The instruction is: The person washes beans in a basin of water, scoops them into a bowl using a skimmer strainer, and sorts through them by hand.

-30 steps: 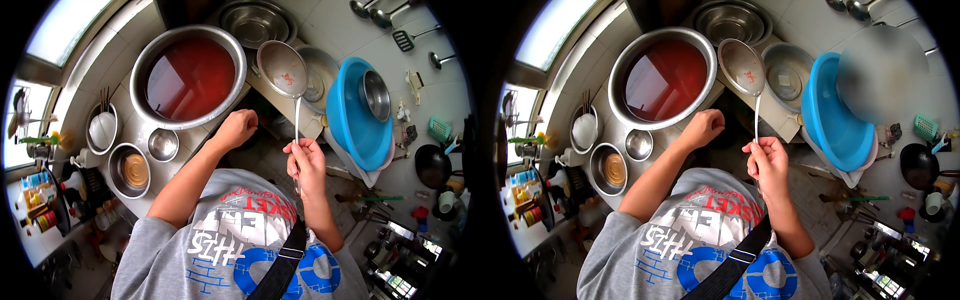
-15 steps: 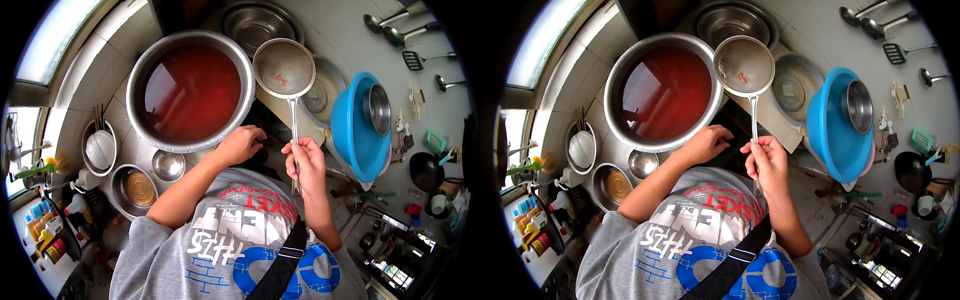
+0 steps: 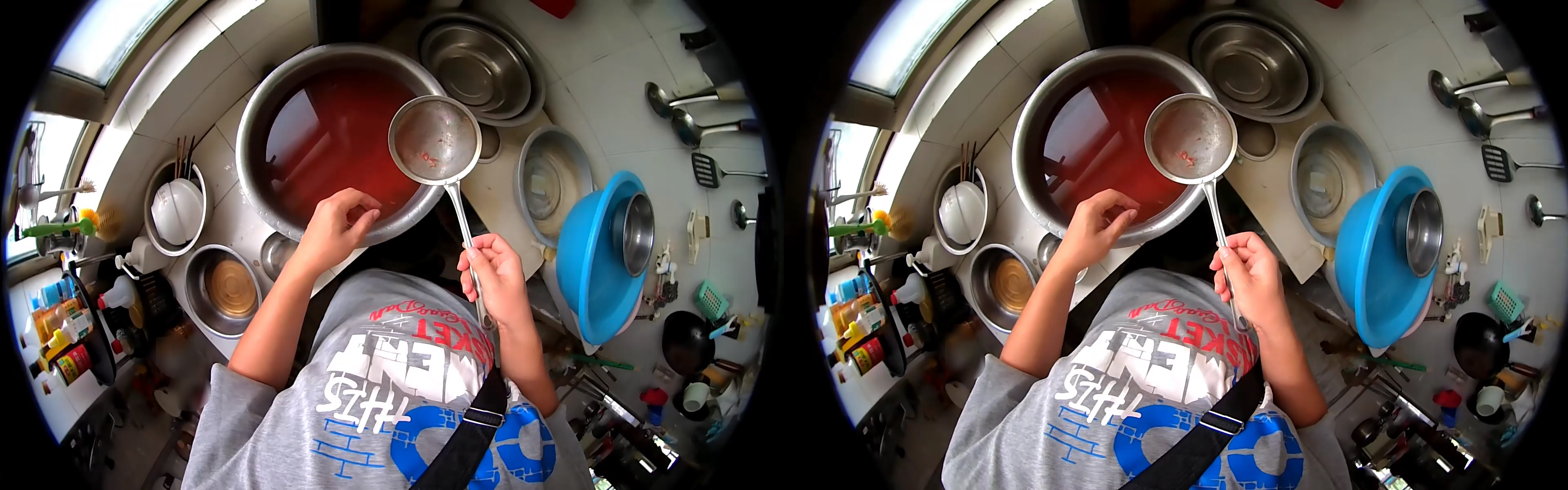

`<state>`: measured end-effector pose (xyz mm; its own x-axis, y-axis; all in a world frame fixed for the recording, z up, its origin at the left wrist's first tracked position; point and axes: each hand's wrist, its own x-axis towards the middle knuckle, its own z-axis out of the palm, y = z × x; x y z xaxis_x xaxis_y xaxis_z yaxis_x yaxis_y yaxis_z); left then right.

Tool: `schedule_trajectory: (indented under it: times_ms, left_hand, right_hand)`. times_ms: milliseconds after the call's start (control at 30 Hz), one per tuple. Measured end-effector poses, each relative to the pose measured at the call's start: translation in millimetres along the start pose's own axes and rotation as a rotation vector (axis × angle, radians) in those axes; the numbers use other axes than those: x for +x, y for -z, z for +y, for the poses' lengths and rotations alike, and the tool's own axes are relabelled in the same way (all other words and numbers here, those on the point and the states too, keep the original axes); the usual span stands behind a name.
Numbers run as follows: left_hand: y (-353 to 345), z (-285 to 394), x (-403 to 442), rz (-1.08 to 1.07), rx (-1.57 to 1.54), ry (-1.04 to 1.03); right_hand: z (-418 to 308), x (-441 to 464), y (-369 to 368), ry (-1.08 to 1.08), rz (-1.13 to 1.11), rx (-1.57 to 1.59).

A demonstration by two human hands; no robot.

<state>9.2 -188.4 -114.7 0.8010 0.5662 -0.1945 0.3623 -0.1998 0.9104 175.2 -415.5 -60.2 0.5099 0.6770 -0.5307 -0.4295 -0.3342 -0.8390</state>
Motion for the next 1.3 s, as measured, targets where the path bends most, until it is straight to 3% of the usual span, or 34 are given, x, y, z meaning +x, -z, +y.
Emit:
schedule_trajectory:
  times_ms: [100,200,333,567,667,867,1000,1100,1300]
  left_hand:
    - [-1,2,-2,0.039,-0.024,0.04]
    - [-5,8,3,0.139,0.022,-0.059]
    - [-21,21,28,0.401,0.289,-0.446]
    - [-51,53,55,0.352,0.602,-0.279]
    - [-64,52,61,0.382,0.568,-0.288]
    - [-74,52,61,0.339,0.418,-0.396]
    - [-75,61,45,0.238,0.145,-0.389]
    - [-79,66,32,0.124,0.148,-0.509]
    - [-111,48,16,-0.179,0.379,-0.468]
  right_hand:
    - [-3,4,2,-0.027,-0.024,-0.044]
    - [-7,5,2,-0.037,-0.037,-0.117]
    - [-10,1,5,-0.026,-0.067,-0.206]
    - [-7,-13,6,0.074,-0.046,-0.244]
    - [-7,-18,7,0.107,-0.029,-0.245]
    - [-3,-22,16,0.146,0.025,-0.29]
    - [-1,-24,30,0.151,0.131,-0.267]
    - [-1,-26,39,0.15,0.174,-0.234]
    - [-2,-27,49,0.198,0.192,-0.221]
